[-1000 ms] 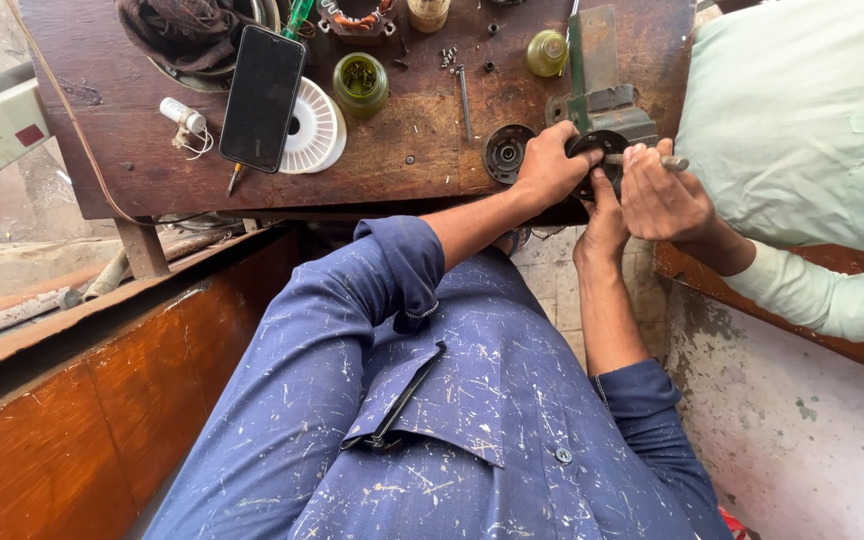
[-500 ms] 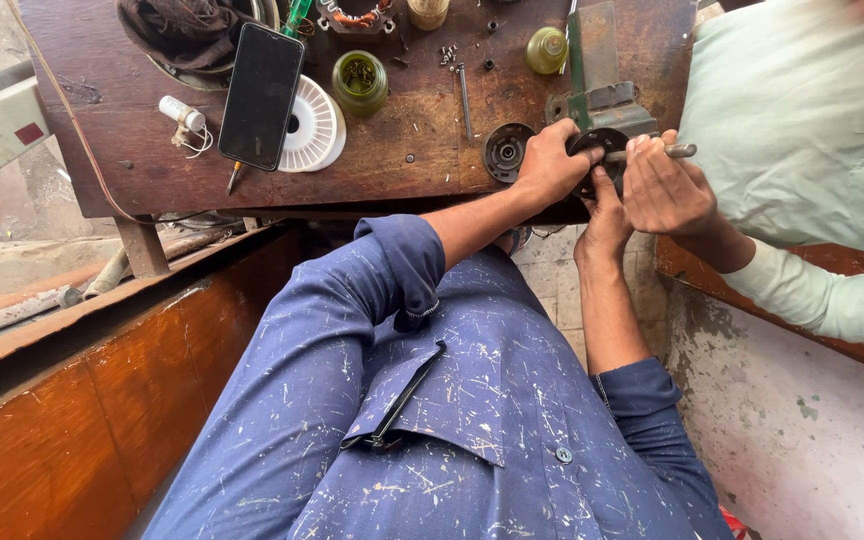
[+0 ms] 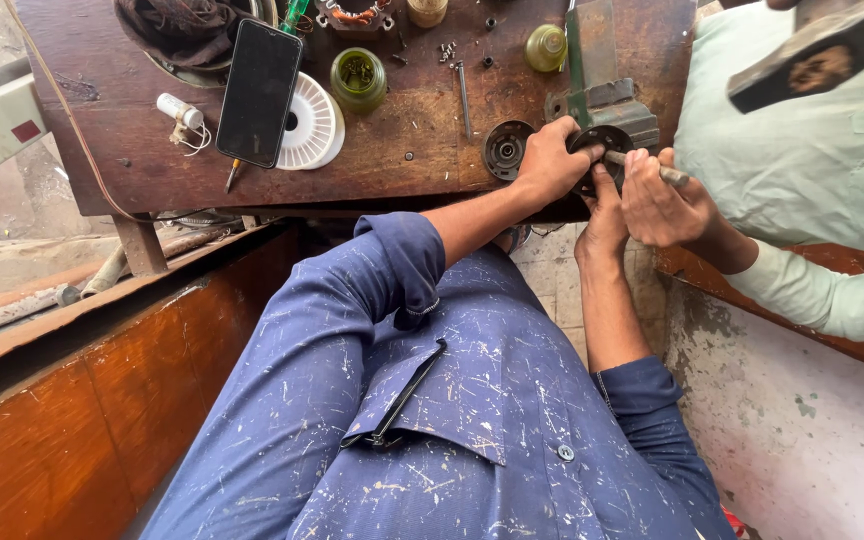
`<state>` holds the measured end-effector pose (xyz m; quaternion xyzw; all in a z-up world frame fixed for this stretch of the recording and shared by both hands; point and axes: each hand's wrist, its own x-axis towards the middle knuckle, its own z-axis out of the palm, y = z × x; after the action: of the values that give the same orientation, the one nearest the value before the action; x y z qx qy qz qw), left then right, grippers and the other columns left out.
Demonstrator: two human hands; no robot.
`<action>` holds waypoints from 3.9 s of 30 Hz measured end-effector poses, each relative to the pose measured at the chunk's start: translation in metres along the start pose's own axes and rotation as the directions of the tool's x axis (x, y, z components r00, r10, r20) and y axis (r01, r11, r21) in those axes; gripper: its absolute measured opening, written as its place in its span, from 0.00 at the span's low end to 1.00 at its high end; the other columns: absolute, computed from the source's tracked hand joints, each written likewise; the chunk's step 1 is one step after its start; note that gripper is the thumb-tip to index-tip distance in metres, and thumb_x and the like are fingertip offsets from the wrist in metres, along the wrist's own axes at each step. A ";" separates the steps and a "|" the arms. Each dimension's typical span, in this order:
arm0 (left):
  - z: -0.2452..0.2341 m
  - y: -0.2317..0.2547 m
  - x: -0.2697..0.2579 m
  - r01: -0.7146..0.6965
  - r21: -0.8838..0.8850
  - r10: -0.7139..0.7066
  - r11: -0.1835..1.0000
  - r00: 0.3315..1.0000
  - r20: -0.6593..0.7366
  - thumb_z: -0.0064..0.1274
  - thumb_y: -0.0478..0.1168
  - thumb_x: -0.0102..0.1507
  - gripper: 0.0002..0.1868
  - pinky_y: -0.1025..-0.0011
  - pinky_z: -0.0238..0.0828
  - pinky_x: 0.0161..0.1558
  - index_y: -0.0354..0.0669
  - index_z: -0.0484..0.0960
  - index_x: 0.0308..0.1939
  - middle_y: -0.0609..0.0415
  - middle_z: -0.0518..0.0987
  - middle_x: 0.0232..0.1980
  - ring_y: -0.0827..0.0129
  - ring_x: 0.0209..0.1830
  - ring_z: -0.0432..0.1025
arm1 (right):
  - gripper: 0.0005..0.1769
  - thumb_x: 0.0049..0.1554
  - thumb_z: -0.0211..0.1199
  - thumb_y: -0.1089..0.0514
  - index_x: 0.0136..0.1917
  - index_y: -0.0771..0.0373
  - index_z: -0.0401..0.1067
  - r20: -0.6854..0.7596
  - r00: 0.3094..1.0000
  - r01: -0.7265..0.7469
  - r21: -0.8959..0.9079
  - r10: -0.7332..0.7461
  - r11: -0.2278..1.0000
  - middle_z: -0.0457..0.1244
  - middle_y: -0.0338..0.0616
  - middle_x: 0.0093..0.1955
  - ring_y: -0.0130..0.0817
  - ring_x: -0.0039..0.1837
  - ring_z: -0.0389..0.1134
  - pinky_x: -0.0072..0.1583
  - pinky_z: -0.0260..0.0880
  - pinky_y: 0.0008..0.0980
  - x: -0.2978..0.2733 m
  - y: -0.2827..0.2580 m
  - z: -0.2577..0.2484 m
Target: The person holds a cylindrical metal part in a bench vise and uses a chisel and hammer to tap and adjust internal components. They repeatedly remove the part to inspect it, rotate it, and reposition it in the vise while continuing to strike with the chisel.
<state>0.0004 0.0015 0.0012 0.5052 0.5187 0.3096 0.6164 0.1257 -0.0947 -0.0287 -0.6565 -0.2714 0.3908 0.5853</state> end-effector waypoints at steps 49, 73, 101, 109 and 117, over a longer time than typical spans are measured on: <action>0.000 -0.001 0.001 -0.004 0.003 0.004 1.000 1.000 0.007 0.62 0.43 0.58 0.15 0.66 0.80 0.42 0.35 0.82 0.41 0.45 0.87 0.38 0.63 0.36 0.84 | 0.34 0.62 0.60 0.67 0.79 0.63 0.56 0.028 0.998 -0.057 0.140 0.053 0.988 0.58 0.46 0.72 0.34 0.70 0.65 0.69 0.71 0.31 -0.010 -0.036 0.024; -0.015 -0.006 -0.013 0.093 -0.156 -0.074 0.983 0.990 0.121 0.62 0.44 0.62 0.18 0.66 0.79 0.45 0.34 0.79 0.48 0.46 0.84 0.43 0.64 0.43 0.81 | 0.40 0.57 0.69 0.73 0.78 0.62 0.57 0.069 0.976 0.210 -0.076 -0.205 0.975 0.54 0.42 0.75 0.36 0.76 0.58 0.79 0.60 0.36 -0.007 -0.032 0.006; -0.126 0.021 -0.129 0.247 -0.720 -0.112 0.649 0.967 0.230 0.59 0.44 0.65 0.19 0.72 0.75 0.40 0.39 0.73 0.54 0.51 0.78 0.45 0.72 0.42 0.75 | 0.25 0.61 0.68 0.69 0.70 0.72 0.66 0.521 0.852 -0.048 -0.035 0.059 0.998 0.69 0.49 0.57 0.29 0.58 0.71 0.62 0.74 0.24 -0.074 -0.140 0.076; -0.139 0.022 -0.146 0.192 -0.700 -0.081 0.688 0.979 0.189 0.60 0.41 0.64 0.21 0.70 0.77 0.47 0.37 0.72 0.58 0.50 0.79 0.49 0.70 0.47 0.76 | 0.16 0.66 0.63 0.62 0.65 0.71 0.72 0.535 0.827 -0.237 0.055 0.172 0.970 0.70 0.47 0.56 0.29 0.55 0.72 0.59 0.76 0.26 -0.078 -0.136 0.078; -0.172 -0.031 -0.183 0.175 -0.641 -0.299 0.747 0.950 -0.089 0.60 0.33 0.61 0.19 0.67 0.75 0.56 0.35 0.77 0.56 0.51 0.82 0.50 0.68 0.50 0.76 | 0.09 0.63 0.68 0.62 0.57 0.66 0.78 0.468 0.860 0.456 -0.524 -0.204 0.719 0.71 0.48 0.51 0.34 0.49 0.71 0.52 0.71 0.32 -0.032 -0.074 0.101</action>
<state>-0.2170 -0.1217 0.0400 0.1702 0.5017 0.4287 0.7318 0.0318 -0.0520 0.0493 -0.6625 -0.6062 0.2853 0.3349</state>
